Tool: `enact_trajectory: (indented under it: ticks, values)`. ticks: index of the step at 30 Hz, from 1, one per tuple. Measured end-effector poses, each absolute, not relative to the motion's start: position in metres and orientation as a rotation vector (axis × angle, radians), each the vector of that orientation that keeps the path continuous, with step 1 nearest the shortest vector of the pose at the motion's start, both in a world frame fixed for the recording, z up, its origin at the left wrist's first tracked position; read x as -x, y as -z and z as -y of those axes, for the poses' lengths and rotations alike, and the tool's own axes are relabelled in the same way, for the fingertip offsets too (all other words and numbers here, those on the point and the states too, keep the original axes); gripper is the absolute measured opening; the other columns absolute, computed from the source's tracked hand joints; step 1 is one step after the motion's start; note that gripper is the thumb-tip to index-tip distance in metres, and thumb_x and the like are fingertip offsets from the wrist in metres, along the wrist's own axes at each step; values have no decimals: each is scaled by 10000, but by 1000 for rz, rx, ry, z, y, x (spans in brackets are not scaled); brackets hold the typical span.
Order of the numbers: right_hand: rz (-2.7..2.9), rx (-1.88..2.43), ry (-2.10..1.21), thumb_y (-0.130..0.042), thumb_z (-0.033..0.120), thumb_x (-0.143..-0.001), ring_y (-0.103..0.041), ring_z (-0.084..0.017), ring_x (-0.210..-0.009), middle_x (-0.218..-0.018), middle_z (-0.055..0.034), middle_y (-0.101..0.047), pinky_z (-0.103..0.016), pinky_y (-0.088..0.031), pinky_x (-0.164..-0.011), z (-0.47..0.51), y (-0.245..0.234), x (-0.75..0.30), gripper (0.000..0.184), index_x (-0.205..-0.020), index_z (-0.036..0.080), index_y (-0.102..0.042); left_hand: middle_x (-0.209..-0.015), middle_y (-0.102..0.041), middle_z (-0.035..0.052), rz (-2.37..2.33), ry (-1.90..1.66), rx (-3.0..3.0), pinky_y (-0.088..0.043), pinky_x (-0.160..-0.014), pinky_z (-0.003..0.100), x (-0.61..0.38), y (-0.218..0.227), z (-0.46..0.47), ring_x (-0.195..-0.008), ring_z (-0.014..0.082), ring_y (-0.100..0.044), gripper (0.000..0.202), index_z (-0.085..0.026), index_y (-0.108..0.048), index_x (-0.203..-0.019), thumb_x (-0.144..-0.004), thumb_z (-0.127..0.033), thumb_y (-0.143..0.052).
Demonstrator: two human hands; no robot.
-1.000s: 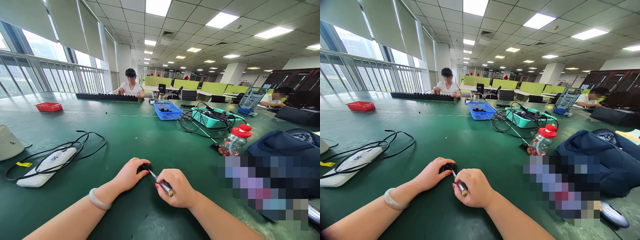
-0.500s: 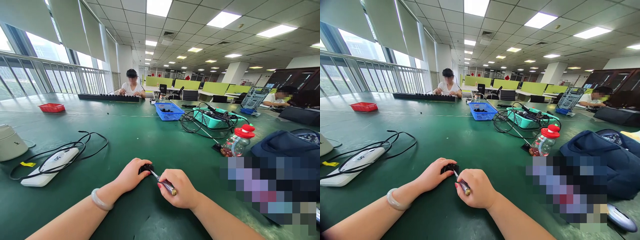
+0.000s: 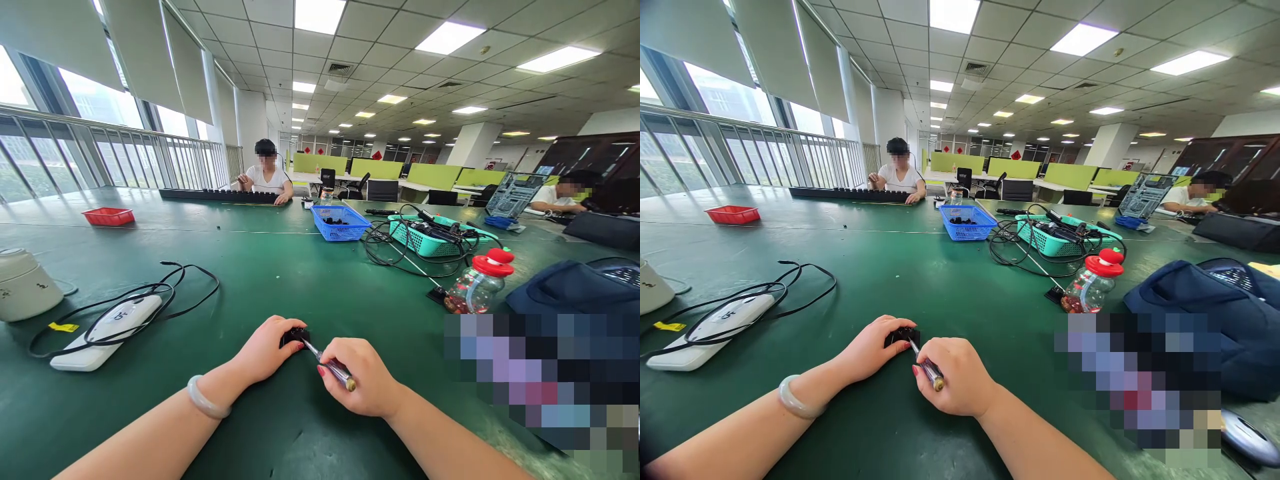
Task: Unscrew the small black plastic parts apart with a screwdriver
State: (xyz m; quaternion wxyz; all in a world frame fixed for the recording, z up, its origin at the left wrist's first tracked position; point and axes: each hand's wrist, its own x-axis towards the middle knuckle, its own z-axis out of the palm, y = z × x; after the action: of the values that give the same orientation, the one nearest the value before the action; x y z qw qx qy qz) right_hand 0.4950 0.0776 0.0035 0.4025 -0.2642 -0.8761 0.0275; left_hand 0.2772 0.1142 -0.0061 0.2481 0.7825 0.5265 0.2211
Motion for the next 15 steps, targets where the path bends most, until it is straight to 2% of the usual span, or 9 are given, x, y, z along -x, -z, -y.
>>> enact_trajectory:
  ticks: [15]
  values:
    - [2210,665,-73,-514,211,-845,-524,-107,-537,-651,27,-608,-230,-401,-539,-79,-2,-495,21,-833,226,-506,-1161,-674,48,-1421,-609,-2155,-468,-1046,411,-276,8,-115,-1145,241,-574,341,-293,-652,-1181,-849,-347,-593]
